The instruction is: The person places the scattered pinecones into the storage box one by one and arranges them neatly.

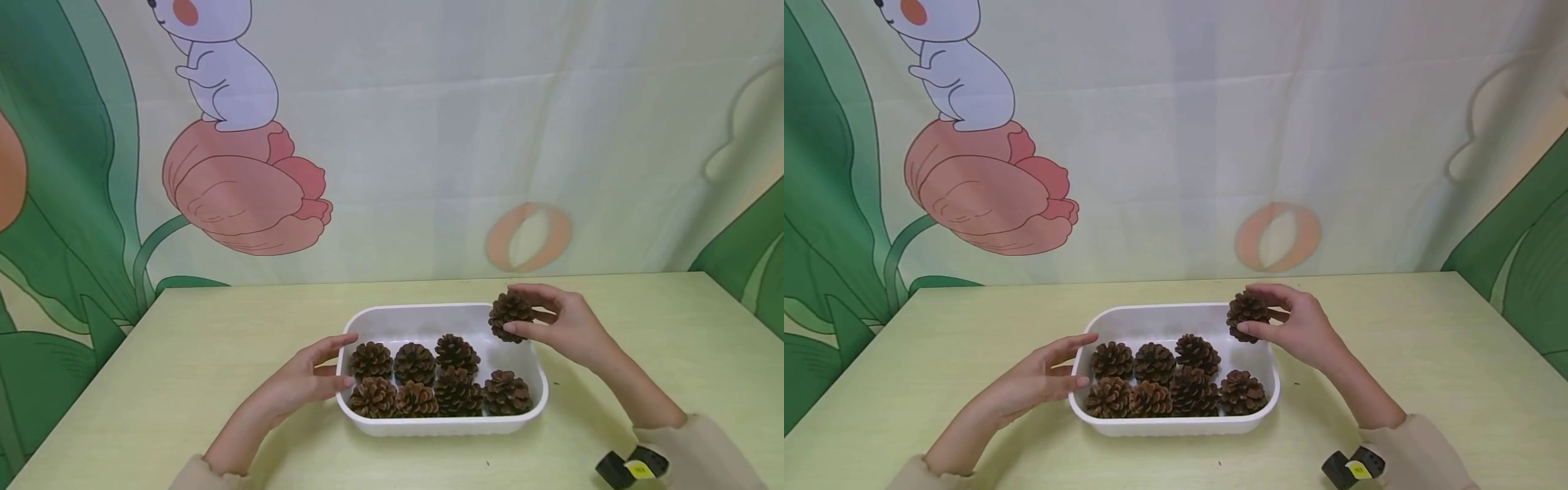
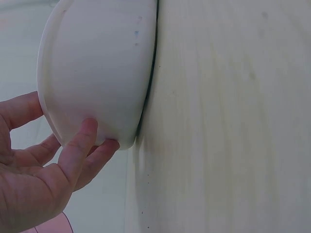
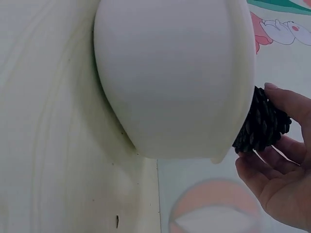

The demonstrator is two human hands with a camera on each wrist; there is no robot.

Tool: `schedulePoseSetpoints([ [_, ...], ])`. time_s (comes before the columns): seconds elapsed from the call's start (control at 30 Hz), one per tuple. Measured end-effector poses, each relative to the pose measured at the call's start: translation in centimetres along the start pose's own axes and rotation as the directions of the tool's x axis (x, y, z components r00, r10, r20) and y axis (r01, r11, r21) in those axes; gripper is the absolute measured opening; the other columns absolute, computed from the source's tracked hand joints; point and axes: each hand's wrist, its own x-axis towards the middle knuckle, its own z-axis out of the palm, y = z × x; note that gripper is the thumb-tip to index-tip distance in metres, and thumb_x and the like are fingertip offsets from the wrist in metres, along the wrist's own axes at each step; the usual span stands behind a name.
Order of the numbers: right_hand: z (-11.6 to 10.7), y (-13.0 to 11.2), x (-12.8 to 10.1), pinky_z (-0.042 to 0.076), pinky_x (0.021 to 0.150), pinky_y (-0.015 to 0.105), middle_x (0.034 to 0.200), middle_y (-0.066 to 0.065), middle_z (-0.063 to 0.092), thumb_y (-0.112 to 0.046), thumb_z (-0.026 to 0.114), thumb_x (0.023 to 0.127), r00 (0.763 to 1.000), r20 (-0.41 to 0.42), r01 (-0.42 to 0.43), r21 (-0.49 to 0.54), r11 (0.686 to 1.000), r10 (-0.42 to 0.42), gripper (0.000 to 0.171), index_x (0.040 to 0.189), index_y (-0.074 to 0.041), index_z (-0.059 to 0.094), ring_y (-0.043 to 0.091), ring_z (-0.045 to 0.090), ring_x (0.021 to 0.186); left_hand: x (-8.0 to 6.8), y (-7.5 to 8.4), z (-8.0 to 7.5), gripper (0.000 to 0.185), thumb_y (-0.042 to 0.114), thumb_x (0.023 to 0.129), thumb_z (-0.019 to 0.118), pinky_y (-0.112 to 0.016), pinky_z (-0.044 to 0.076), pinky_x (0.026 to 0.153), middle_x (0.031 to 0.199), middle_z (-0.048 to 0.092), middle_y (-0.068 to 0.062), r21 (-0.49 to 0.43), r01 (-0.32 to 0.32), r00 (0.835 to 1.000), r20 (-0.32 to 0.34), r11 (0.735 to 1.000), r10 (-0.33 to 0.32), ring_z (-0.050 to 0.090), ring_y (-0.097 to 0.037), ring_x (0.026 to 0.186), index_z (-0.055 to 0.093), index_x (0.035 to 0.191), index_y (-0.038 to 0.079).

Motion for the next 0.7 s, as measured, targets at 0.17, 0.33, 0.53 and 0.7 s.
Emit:
schedulePoseSetpoints([
  [0.17,0.3,-0.1,-0.3,0.048,0.09,0.027,0.118,0.017,0.059,-0.016,0.074,0.075,0.999,0.041,0.013,-0.02,1.0,-0.012,0.053,0.121,0.001,0.054,0.017,0.059,0.104,0.0,0.0,0.0,0.068,0.011,0.082,0.065,-0.041,0.047,0.093,0.138,0.031,-0.025,0.001,0.002,1.0,-0.002,1.0,-0.002,0.042,-0.04,0.123,0.03,0.14,0.006],
  [0.33,0.7,0.1,-0.4,0.046,0.093,0.035,0.117,0.018,0.058,-0.015,0.076,0.072,0.997,0.062,0.045,-0.054,0.998,-0.041,0.053,0.118,0.002,0.056,0.035,0.056,0.108,-0.1,0.1,0.0,0.068,0.01,0.082,0.065,-0.041,0.047,0.093,0.139,0.031,-0.025,0.003,0.006,1.0,-0.009,1.0,-0.006,0.042,-0.04,0.122,0.03,0.14,0.006],
  [0.53,1.2,0.6,-0.4,0.046,0.093,0.037,0.111,0.011,0.061,-0.013,0.079,0.067,0.996,0.058,0.079,-0.124,0.989,-0.072,0.051,0.113,-0.001,0.06,0.031,0.057,0.106,0.0,0.0,0.0,0.069,0.012,0.082,0.066,-0.041,0.046,0.094,0.138,0.031,-0.024,0.002,0.002,1.0,-0.002,1.0,-0.002,0.042,-0.039,0.123,0.03,0.14,0.006],
  [0.7,1.4,0.6,-0.6,0.045,0.093,0.044,0.11,0.013,0.063,-0.017,0.08,0.066,0.992,0.085,0.107,-0.195,0.975,-0.092,0.052,0.112,-0.002,0.062,0.032,0.058,0.105,0.0,-0.1,0.0,0.069,0.012,0.081,0.066,-0.041,0.046,0.094,0.139,0.031,-0.025,-0.002,0.0,1.0,-0.001,1.0,0.0,0.042,-0.04,0.123,0.03,0.14,0.006],
])
